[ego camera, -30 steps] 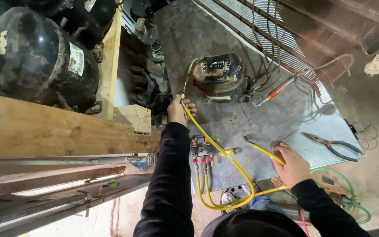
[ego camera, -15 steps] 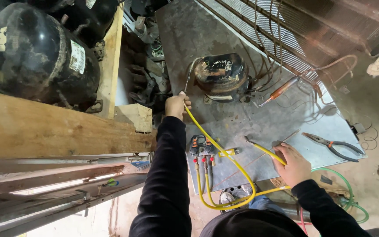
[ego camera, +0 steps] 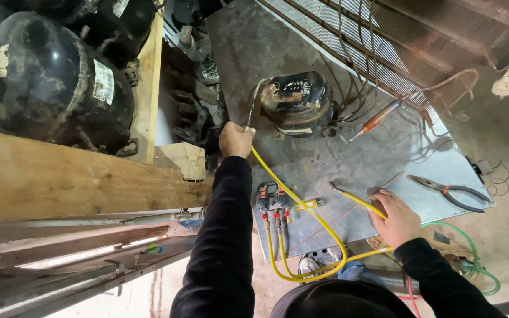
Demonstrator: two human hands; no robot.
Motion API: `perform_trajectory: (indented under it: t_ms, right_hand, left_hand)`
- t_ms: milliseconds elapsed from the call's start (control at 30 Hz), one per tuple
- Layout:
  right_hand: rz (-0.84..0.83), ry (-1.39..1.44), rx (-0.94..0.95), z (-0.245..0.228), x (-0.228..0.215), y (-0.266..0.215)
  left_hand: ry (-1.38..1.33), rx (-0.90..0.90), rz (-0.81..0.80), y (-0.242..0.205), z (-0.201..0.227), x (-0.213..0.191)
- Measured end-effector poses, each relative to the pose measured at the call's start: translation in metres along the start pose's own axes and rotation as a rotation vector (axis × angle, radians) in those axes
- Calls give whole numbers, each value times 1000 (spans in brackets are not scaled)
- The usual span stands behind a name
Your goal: The person connects a yellow hose to a refrigerant manifold gauge set and then to a pink refrigerant cylinder. They then use a sponge to wipe a black compressor unit while holding the cylinder.
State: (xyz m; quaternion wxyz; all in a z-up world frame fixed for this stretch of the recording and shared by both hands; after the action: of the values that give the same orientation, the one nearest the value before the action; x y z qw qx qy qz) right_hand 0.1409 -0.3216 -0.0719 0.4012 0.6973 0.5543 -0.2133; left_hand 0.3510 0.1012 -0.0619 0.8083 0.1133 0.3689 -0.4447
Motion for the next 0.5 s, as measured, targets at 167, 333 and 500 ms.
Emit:
perform_trajectory:
  t_ms: [167,333,500]
  right_hand:
    - [2,-13,1,-4,-2,2]
    - [25,21,-22,-4,-3,1]
    - [16,16,9,-3,-3,2]
  left_hand:
    - [-4,-194,-227,32,-38,20]
    - [412,266,132,-26,55,-22]
    - [353,136,-47,30,-6,12]
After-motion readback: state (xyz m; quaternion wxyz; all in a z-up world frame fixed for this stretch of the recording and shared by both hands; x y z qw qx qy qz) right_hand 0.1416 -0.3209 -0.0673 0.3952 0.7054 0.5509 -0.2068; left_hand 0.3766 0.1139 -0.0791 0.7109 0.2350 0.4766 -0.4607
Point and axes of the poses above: each hand's wrist, its own y-axis towards the middle knuckle, its own x-axis out of the palm, z = x × y, the point moved 3 cm from there along y, towards the middle knuckle, and after that the axes turned 11 degrees about z, right-handed, at the moved point
